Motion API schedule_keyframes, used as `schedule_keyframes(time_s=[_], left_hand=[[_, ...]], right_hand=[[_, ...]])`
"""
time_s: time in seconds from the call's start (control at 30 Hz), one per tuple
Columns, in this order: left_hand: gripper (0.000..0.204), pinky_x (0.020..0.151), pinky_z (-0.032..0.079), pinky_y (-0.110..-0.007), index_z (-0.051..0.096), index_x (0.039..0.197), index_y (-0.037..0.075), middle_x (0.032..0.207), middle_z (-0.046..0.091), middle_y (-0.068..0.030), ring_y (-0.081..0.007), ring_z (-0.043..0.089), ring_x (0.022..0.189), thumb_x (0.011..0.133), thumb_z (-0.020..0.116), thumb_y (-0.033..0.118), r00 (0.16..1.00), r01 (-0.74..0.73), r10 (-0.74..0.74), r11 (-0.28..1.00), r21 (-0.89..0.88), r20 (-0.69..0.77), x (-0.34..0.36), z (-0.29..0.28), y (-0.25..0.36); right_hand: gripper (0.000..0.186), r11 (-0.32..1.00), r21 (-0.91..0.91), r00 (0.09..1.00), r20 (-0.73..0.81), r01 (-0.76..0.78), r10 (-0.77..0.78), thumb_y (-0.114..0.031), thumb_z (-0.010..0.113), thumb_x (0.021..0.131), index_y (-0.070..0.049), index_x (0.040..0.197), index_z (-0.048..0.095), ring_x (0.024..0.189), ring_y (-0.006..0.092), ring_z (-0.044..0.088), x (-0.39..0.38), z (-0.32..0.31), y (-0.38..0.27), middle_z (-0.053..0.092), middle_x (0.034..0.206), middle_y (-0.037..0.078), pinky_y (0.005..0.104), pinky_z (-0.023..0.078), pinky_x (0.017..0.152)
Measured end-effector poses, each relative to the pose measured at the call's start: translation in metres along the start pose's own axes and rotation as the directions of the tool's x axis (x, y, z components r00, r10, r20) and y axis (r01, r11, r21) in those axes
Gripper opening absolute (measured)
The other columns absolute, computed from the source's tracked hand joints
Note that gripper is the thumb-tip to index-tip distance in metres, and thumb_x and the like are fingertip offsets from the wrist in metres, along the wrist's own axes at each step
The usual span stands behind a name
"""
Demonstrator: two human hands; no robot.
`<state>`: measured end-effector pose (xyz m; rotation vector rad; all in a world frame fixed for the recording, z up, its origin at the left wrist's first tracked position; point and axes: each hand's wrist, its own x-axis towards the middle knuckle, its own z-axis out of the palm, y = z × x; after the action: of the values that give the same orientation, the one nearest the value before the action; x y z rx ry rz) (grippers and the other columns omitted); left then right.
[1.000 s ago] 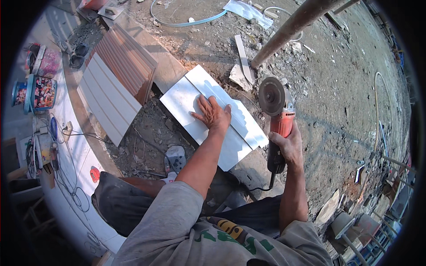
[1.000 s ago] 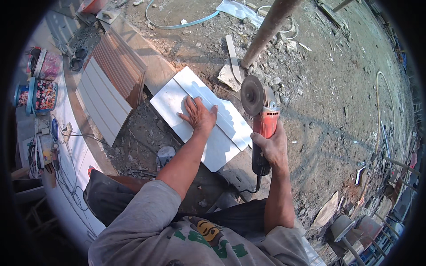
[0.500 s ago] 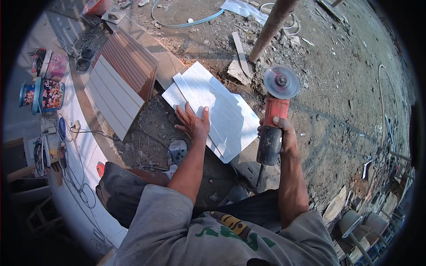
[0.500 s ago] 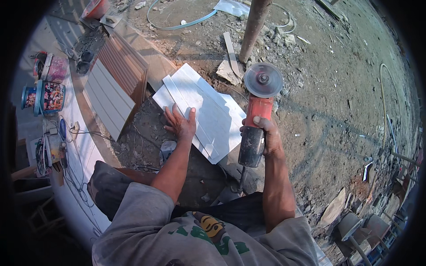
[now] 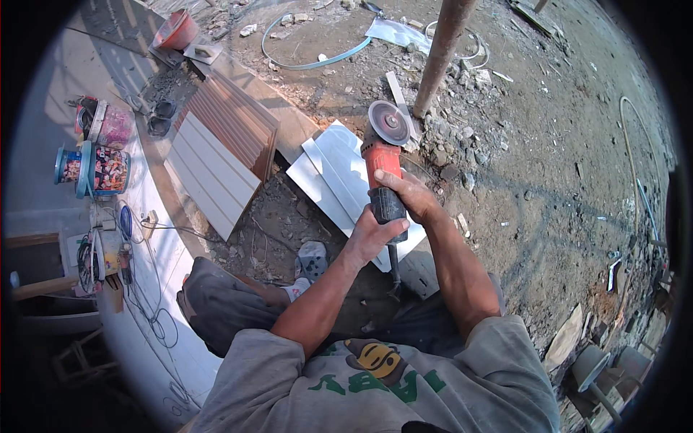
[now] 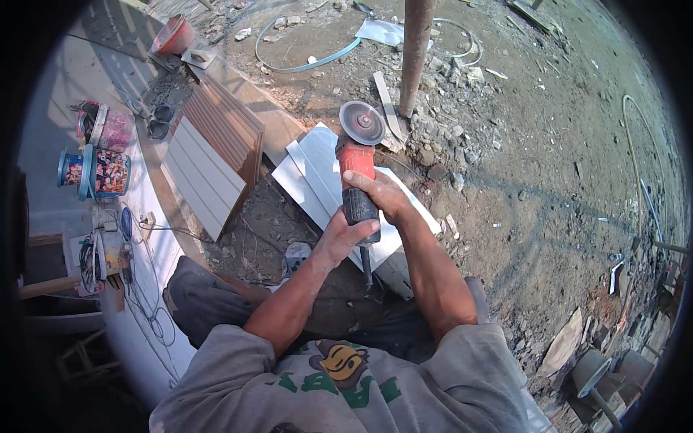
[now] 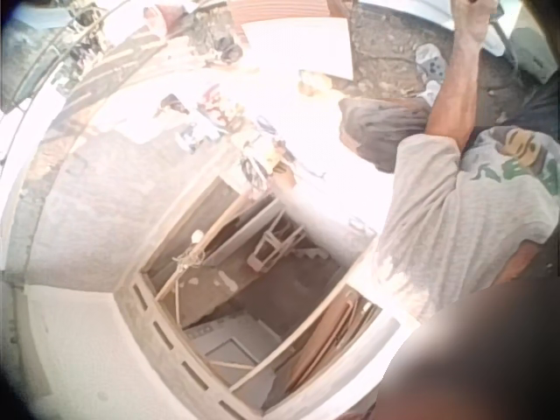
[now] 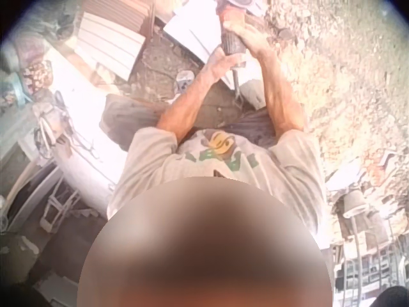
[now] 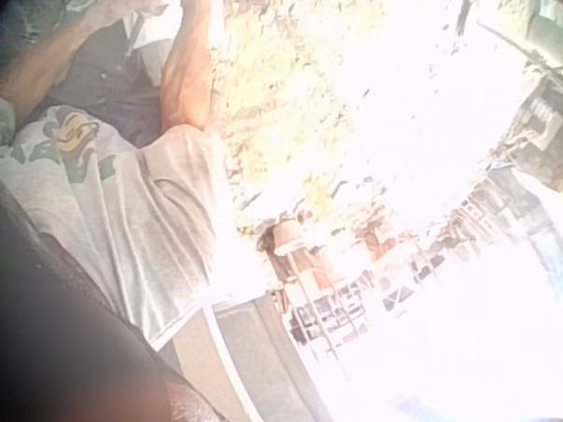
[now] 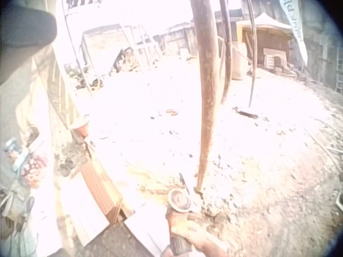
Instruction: Cutting a white ceramic tile using a handheld angle grinder.
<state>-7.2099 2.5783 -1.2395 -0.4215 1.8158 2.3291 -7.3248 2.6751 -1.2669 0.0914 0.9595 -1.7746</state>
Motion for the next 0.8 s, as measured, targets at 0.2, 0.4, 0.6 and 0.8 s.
schedule_keyframes(time_s=[0.2,0.4,0.6,0.8], left_hand=[[0.087,0.088,0.047,-0.047,0.027,0.131,0.004,0.109,0.062,-0.0212,-0.0390,0.062,0.102,0.070,0.077,0.039,0.855,0.511,-0.286,0.601,0.614,-0.432,0.004,-0.028,0.020],[0.102,0.097,0.043,-0.046,0.020,0.137,-0.001,0.130,0.048,-0.0257,-0.0389,0.051,0.119,0.067,0.082,0.040,0.980,0.161,-0.024,0.687,0.709,-0.199,0.014,-0.080,0.031],[0.066,0.108,0.028,-0.051,0.043,0.134,0.002,0.140,0.039,-0.0200,-0.0348,0.036,0.133,0.076,0.067,0.025,0.953,0.197,0.070,0.596,0.778,-0.295,0.045,-0.173,-0.001],[0.075,0.098,0.028,-0.069,0.039,0.138,0.012,0.148,0.030,-0.0151,-0.0351,0.026,0.139,0.078,0.068,0.046,0.597,0.634,0.100,0.550,0.544,-0.796,0.103,-0.241,-0.018]], right_hand=[[0.091,0.648,-0.740,0.856,-0.442,-0.180,-0.267,-0.050,0.090,0.054,0.001,0.114,0.045,0.094,0.0270,0.061,0.032,0.052,0.029,0.060,0.099,0.017,0.0391,0.049,0.082],[0.075,0.742,-0.664,0.826,-0.470,-0.099,-0.311,-0.025,0.086,0.055,-0.001,0.113,0.046,0.086,0.0254,0.061,0.087,0.078,0.007,0.060,0.094,0.013,0.0375,0.050,0.077],[0.073,0.433,-0.887,0.896,-0.316,-0.162,-0.312,-0.027,0.075,0.052,0.001,0.114,0.049,0.090,0.0383,0.064,0.117,0.078,-0.019,0.064,0.096,0.024,0.0422,0.050,0.081],[0.078,0.390,-0.902,0.931,-0.288,-0.184,-0.226,-0.033,0.073,0.056,0.000,0.121,0.046,0.094,0.0390,0.063,0.158,0.062,-0.012,0.064,0.102,0.025,0.0445,0.049,0.085]])
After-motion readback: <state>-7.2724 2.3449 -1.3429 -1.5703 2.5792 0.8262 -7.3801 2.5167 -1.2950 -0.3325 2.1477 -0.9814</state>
